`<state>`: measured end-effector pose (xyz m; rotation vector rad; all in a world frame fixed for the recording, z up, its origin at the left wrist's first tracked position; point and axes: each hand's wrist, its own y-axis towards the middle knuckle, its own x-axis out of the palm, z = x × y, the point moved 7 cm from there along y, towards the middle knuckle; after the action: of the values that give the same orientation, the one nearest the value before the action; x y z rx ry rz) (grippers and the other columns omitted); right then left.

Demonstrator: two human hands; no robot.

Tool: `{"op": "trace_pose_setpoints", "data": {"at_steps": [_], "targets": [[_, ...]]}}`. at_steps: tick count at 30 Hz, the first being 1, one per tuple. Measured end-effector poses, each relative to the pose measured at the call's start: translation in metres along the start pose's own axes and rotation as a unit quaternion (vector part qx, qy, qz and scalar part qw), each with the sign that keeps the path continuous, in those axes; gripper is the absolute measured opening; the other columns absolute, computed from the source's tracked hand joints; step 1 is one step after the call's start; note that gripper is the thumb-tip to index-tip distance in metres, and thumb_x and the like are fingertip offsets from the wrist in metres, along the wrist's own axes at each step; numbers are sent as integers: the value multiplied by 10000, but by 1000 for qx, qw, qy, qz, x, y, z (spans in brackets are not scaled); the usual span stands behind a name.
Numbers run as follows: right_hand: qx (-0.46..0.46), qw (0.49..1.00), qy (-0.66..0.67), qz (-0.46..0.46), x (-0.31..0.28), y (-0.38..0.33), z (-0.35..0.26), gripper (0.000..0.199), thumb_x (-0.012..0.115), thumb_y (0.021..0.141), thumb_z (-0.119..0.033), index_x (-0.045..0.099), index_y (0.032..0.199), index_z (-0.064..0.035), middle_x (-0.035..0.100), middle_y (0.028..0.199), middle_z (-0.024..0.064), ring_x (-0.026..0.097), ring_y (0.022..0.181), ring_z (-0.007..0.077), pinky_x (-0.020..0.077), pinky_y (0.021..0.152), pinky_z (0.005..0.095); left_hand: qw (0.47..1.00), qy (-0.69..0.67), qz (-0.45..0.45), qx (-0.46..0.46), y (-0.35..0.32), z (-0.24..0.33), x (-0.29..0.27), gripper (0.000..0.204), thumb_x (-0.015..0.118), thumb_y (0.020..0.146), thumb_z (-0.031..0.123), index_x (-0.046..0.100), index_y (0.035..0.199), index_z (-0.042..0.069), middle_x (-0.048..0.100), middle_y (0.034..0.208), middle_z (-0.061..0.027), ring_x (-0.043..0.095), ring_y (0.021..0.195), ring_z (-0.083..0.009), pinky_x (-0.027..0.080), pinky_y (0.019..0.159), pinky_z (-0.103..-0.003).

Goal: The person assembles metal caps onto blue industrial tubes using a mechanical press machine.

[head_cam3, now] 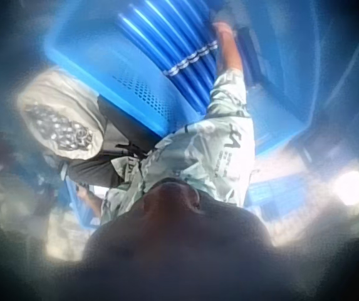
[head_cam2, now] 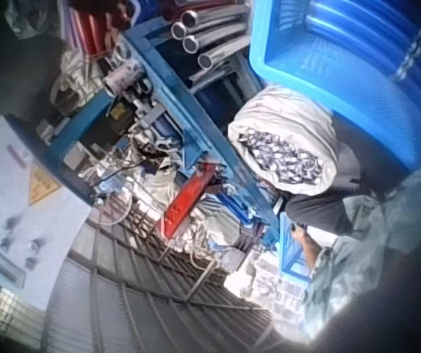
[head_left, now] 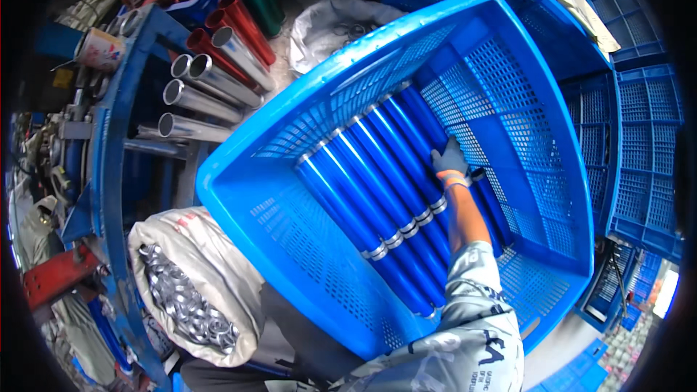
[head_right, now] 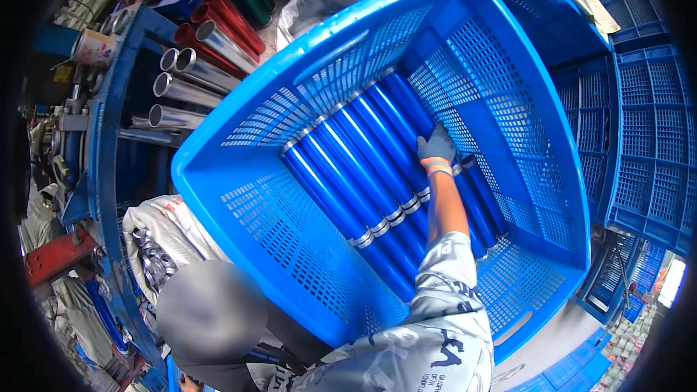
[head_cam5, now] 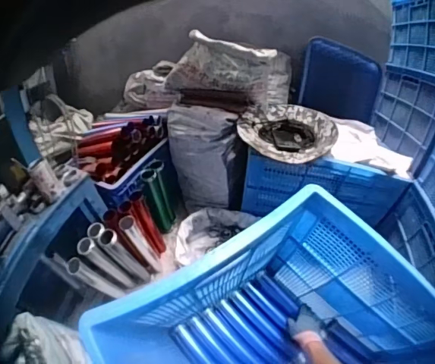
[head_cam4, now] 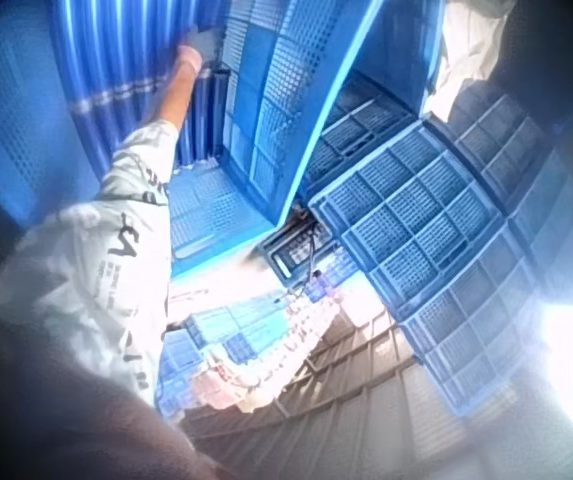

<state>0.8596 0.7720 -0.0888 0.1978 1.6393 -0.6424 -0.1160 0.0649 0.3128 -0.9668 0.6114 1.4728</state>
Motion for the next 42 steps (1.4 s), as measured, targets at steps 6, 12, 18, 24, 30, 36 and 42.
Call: {"op": "trace_pose_setpoints", "data": {"at_steps": [6, 12, 18, 24, 30, 36, 42], "targets": [[-15, 997, 17, 74, 11, -32, -15, 950, 723, 1060, -414, 270, 1834, -103, 379, 1843, 149, 318, 1708, 432, 354, 1303, 726, 997, 78, 1, 21, -28, -3, -6, 512, 878, 1048, 270, 716, 1455, 6, 813, 1302, -167, 802, 1022, -305, 673, 793, -448], [-38, 998, 58, 11, -4, -27, -58, 921, 710, 1046, -413, 293, 1830, -167, 283, 1893, 111, 293, 1733, 402, 333, 1297, 779, 992, 108, 23, 61, -11, -38, -30, 348, 831, 1077, 176, 739, 1385, 44, 797, 1187, -153, 738, 927, -308, 619, 741, -506], [-49, 996, 16, 77, -2, -12, -39, 827, 618, 1076, -523, 382, 1798, -195, 383, 1858, 127, 400, 1677, 420, 337, 1295, 765, 990, 113, 1, 89, -23, -20, 34, 347, 850, 1061, 211, 740, 1335, 28, 785, 1131, -138, 721, 896, -283, 601, 720, -483], [-65, 996, 51, 28, 32, 43, -4, 769, 681, 1065, -516, 468, 1758, -258, 549, 1757, 124, 545, 1584, 409, 403, 1281, 720, 978, 179, -14, 103, -62, 10, 74, 361, 872, 1042, 253, 741, 1274, 9, 769, 1064, -121, 700, 858, -252, 579, 693, -454], [-92, 988, 75, 97, 27, 39, -7, 757, 680, 1062, -447, 489, 1734, -153, 471, 1815, 162, 501, 1624, 405, 349, 1291, 753, 968, 213, -55, 118, -88, 30, 116, 389, 894, 1024, 295, 742, 1213, -9, 754, 996, -104, 679, 820, -221, 557, 667, -425], [-105, 930, 281, 210, -91, -14, -95, 646, 774, 1009, -361, 669, 1552, -26, 694, 1563, 243, 658, 1467, 449, 501, 1245, 581, 965, 196, -112, 137, -62, 1, 106, 430, 916, 1005, 336, 743, 1153, -28, 739, 929, -86, 659, 783, -190, 535, 641, -397], [-419, 738, 461, 259, -307, -255, -252, 487, 806, 1025, -48, 721, 1503, 1, 752, 1481, 190, 717, 1367, 312, 553, 1199, 438, 990, 92, -106, 3, -17, -245, -95, 712, 863, 984, 147, 527, 1544, -139, 661, 1474, -274, 656, 1323, -360, 568, 1145, -489]]}}
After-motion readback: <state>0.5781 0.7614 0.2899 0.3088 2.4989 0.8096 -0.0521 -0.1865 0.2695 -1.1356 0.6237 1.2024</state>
